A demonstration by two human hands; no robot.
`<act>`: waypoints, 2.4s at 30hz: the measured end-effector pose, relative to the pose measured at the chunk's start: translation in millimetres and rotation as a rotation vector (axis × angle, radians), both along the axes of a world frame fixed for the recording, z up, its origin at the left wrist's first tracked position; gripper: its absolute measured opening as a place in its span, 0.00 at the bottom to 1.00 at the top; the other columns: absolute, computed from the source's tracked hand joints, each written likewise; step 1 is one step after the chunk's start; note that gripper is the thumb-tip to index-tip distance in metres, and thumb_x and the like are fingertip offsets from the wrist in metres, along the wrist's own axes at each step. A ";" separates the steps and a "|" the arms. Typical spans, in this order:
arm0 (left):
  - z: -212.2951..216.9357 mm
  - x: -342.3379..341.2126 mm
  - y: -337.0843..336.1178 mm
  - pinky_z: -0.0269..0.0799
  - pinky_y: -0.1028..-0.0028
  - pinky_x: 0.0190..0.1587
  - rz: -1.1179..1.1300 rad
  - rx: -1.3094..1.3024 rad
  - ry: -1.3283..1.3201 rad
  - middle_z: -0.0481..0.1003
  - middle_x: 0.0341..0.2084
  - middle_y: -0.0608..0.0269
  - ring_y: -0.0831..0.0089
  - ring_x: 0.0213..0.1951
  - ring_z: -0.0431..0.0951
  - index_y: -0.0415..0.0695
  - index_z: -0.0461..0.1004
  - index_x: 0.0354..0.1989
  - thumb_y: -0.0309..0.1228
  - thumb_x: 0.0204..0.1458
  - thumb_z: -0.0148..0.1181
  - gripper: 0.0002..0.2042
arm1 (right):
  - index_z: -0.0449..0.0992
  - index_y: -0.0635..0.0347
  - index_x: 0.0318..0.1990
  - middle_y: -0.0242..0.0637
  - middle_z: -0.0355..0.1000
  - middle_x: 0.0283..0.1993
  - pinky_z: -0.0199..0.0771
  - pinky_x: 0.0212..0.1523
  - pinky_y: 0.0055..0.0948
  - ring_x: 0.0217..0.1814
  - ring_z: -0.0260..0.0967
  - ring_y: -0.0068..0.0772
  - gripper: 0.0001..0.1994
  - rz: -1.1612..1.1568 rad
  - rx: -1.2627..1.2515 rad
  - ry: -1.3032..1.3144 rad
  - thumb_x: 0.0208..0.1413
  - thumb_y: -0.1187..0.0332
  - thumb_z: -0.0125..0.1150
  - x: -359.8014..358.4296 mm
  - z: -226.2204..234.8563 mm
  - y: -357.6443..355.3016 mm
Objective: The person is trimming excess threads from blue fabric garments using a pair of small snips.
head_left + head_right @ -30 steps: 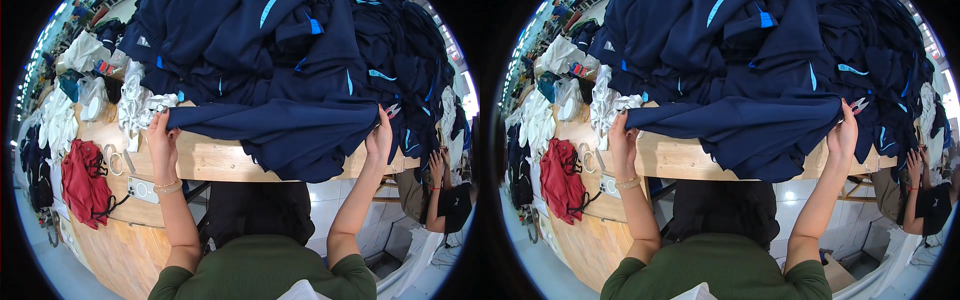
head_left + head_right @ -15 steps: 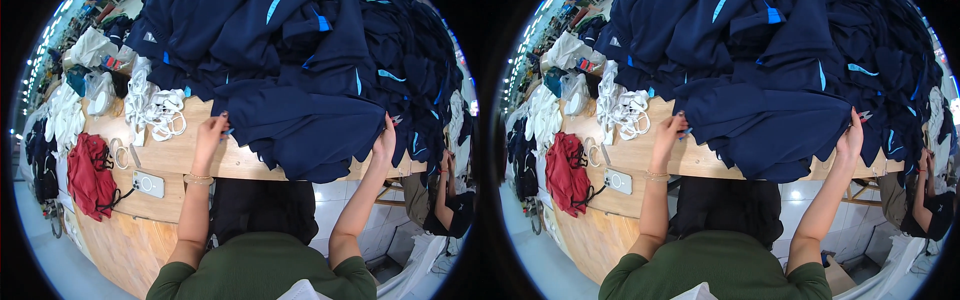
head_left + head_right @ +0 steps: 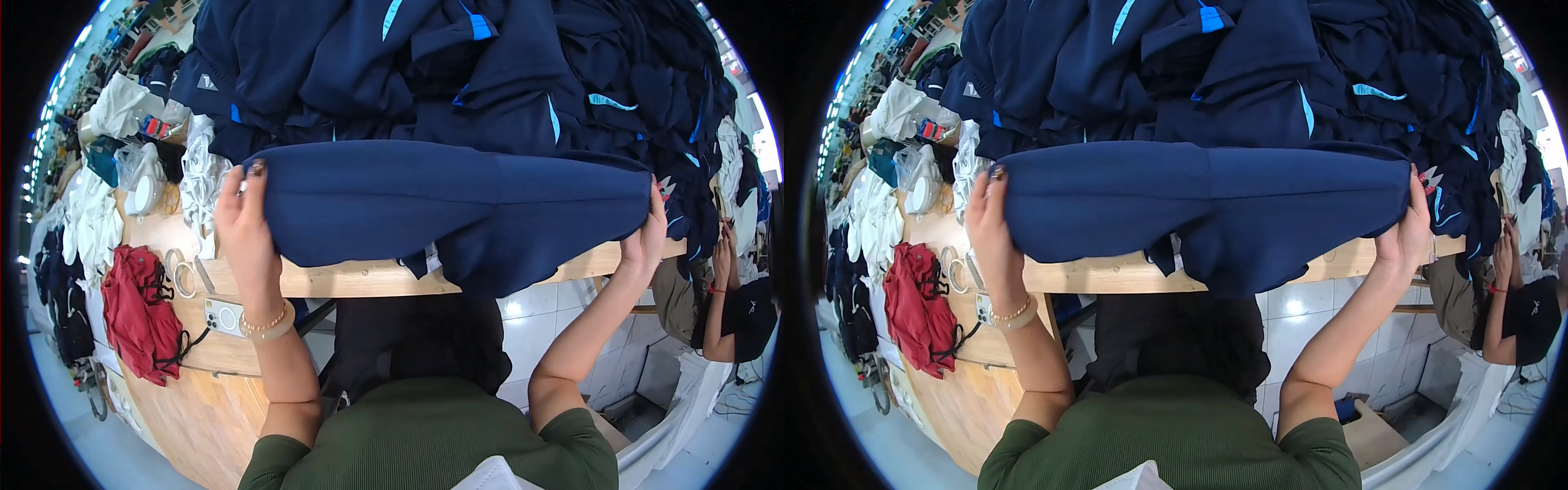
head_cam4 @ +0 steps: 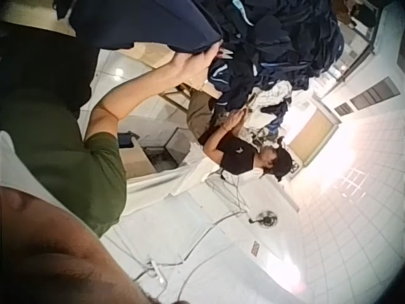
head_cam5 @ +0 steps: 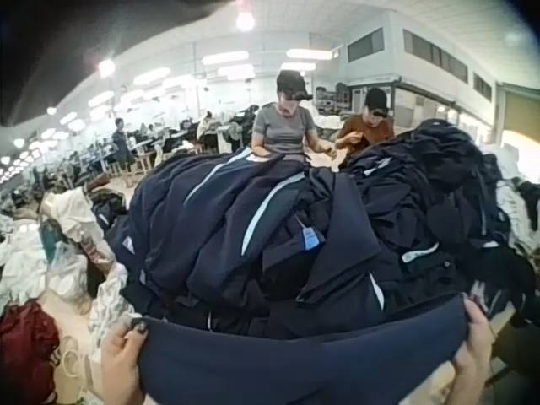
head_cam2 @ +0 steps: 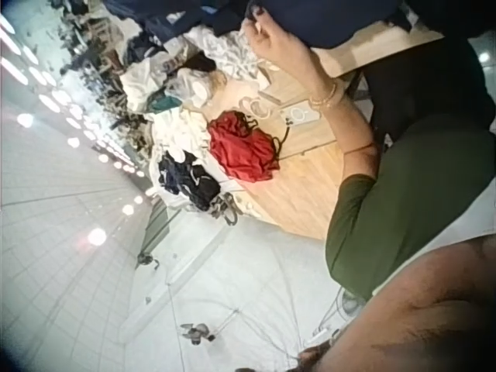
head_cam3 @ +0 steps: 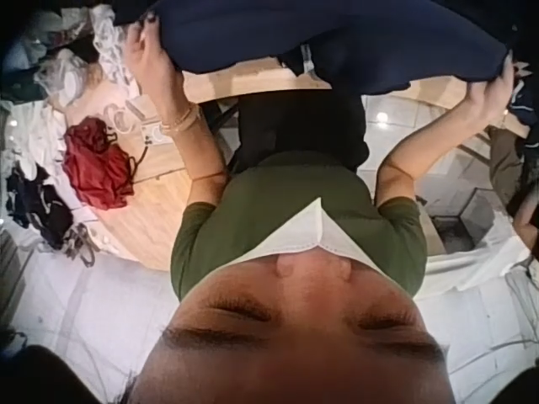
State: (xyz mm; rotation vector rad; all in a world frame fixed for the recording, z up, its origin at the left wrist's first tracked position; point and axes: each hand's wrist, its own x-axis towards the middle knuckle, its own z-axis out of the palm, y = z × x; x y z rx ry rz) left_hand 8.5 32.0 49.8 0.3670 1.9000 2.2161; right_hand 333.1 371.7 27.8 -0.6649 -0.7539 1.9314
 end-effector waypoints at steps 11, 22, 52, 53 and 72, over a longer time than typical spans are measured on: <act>-72.1 37.1 67.3 0.67 0.67 0.42 0.104 -0.436 0.589 0.70 0.37 0.55 0.63 0.40 0.71 0.38 0.73 0.34 0.24 0.52 0.59 0.04 | 0.74 0.67 0.48 0.42 0.75 0.47 0.75 0.52 0.32 0.47 0.74 0.34 0.11 -0.129 -0.130 -0.318 0.62 0.70 0.53 -26.1 -97.6 6.7; -79.2 74.1 124.2 0.69 0.74 0.37 -0.428 -0.265 0.751 0.73 0.29 0.61 0.67 0.34 0.74 0.39 0.79 0.30 0.19 0.46 0.63 0.04 | 0.75 0.66 0.47 0.41 0.75 0.46 0.73 0.52 0.30 0.47 0.73 0.34 0.11 -0.133 -0.130 -0.263 0.62 0.70 0.54 -30.6 -91.6 -3.7; -66.2 65.9 119.3 0.68 0.81 0.27 -0.521 -0.205 0.637 0.76 0.30 0.62 0.79 0.22 0.72 0.36 0.73 0.33 0.19 0.55 0.55 0.01 | 0.69 0.65 0.42 0.33 0.70 0.32 0.67 0.37 0.23 0.34 0.65 0.21 0.09 -0.141 0.805 -0.769 0.64 0.67 0.54 -50.8 -0.1 -59.8; -66.7 65.8 119.0 0.67 0.82 0.26 -0.511 -0.206 0.611 0.76 0.30 0.62 0.80 0.21 0.71 0.36 0.73 0.32 0.19 0.56 0.54 0.02 | 0.69 0.65 0.42 0.33 0.70 0.32 0.67 0.37 0.23 0.34 0.65 0.21 0.09 -0.136 0.805 -0.768 0.64 0.67 0.54 -58.7 4.1 -68.6; -56.7 71.9 118.7 0.73 0.78 0.26 -0.501 -0.174 0.484 0.73 0.26 0.57 0.70 0.23 0.76 0.34 0.70 0.32 0.19 0.57 0.52 0.02 | 0.70 0.60 0.29 0.32 0.63 0.28 0.62 0.34 0.32 0.33 0.59 0.35 0.10 0.180 1.714 -0.958 0.43 0.70 0.68 -117.2 19.2 -97.8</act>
